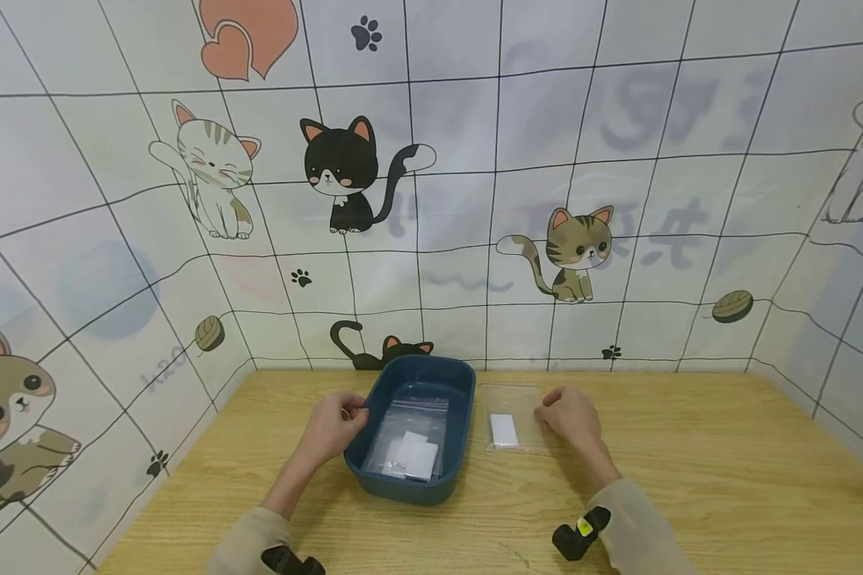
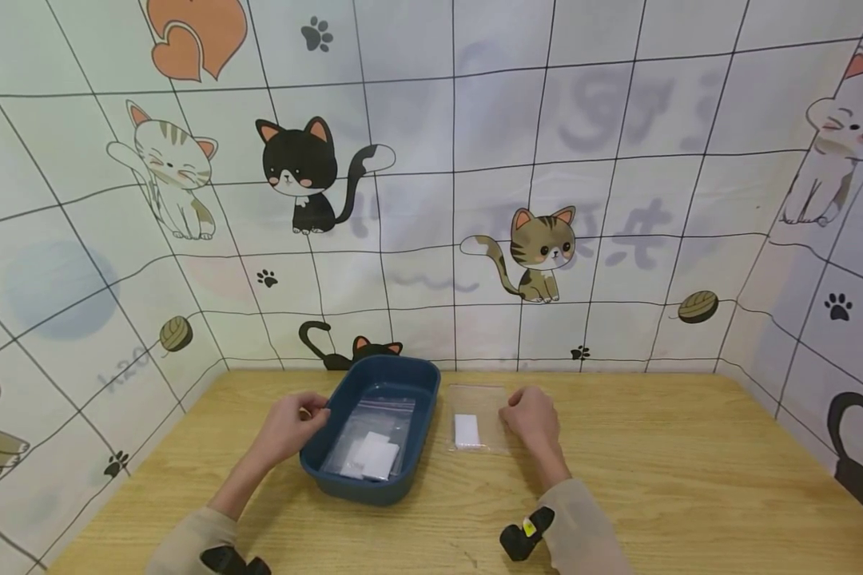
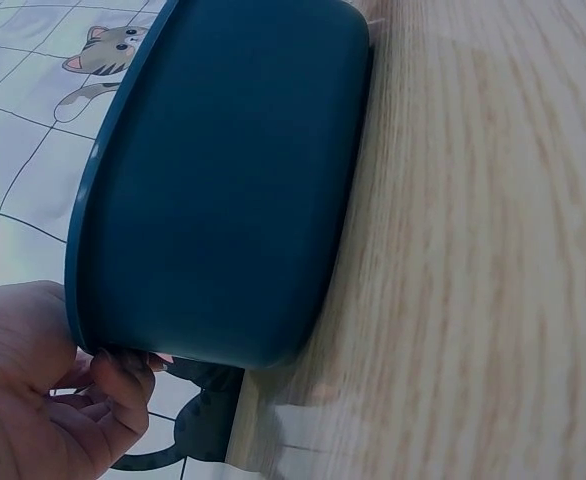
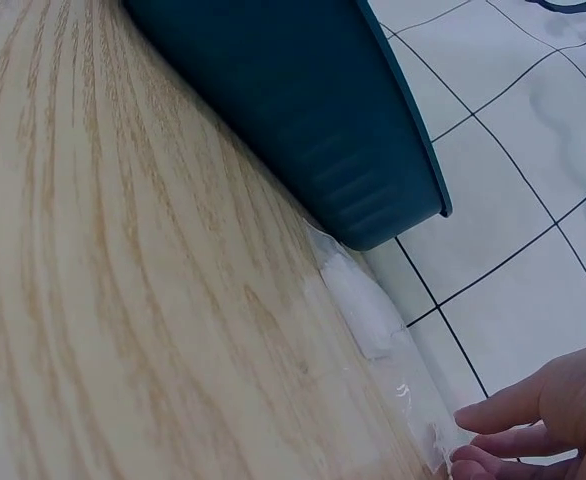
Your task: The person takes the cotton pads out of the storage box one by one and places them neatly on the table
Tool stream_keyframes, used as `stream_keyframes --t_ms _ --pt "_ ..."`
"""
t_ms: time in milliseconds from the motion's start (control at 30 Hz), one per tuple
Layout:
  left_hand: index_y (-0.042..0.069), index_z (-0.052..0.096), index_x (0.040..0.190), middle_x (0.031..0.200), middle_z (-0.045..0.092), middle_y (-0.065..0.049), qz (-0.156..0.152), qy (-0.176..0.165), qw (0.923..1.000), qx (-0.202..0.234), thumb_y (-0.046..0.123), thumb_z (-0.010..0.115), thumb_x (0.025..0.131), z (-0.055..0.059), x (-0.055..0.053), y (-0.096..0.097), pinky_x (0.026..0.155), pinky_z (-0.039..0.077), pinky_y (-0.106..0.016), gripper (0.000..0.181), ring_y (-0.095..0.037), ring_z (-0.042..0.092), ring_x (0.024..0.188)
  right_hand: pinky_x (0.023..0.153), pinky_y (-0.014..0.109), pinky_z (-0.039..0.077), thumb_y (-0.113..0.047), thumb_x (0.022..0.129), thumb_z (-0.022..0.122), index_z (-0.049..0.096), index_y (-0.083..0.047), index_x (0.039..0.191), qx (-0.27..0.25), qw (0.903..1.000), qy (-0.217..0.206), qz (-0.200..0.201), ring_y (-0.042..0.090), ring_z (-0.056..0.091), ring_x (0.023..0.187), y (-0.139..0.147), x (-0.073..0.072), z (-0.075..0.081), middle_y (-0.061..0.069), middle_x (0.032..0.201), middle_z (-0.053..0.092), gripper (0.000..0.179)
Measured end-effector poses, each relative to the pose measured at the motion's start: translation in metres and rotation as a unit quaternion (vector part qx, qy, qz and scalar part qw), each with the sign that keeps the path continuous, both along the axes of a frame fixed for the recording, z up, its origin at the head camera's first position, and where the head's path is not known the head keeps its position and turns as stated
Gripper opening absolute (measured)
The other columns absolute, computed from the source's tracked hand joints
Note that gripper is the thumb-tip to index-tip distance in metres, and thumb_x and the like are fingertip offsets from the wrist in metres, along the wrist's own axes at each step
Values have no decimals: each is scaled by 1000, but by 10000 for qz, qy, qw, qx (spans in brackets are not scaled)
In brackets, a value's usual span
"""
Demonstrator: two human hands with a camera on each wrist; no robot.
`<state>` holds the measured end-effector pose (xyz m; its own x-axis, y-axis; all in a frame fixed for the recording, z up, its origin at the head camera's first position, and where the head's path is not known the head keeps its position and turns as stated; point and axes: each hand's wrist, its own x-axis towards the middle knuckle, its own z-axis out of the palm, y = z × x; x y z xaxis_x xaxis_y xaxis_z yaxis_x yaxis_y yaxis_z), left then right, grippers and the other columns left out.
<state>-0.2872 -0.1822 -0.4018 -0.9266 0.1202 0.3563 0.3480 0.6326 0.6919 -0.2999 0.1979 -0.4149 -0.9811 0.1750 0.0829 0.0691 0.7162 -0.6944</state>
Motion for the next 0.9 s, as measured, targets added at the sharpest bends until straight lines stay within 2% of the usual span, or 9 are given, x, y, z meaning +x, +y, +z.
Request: stream_keyframes --t_ms 133,333,600,900 --pt "-4 72 93 72 59 0 6 -36 10000 2 0 68 85 -1 0 0 62 46 -27 9 -13 54 65 67 41 50 -14 90 68 69 8 105 19 10000 45 -23 29 62 81 0 1 2 20 98 69 27" --pt "-4 72 92 72 58 0 47 -75 10000 11 0 68 85 0 1 1 62 46 -27 9 -13 53 66 59 33 46 -18 95 65 68 9 108 -133 9997 186 19 22 60 70 -2 1 7 13 85 69 31" --pt "-5 72 95 73 58 -1 57 -114 9999 -14 0 68 86 2 2 1 62 46 -27 11 -14 53 66 54 30 48 -19 96 63 65 11 113 -463 9983 307 159 23 66 65 -5 1 13 18 88 71 35" --pt "-6 73 97 74 60 -1 93 -190 9998 24 1 69 87 2 3 1 64 48 -29 13 -14 56 67 65 34 59 -15 97 63 63 12 116 -1420 9885 199 486 25 70 74 -16 3 27 23 99 70 33"
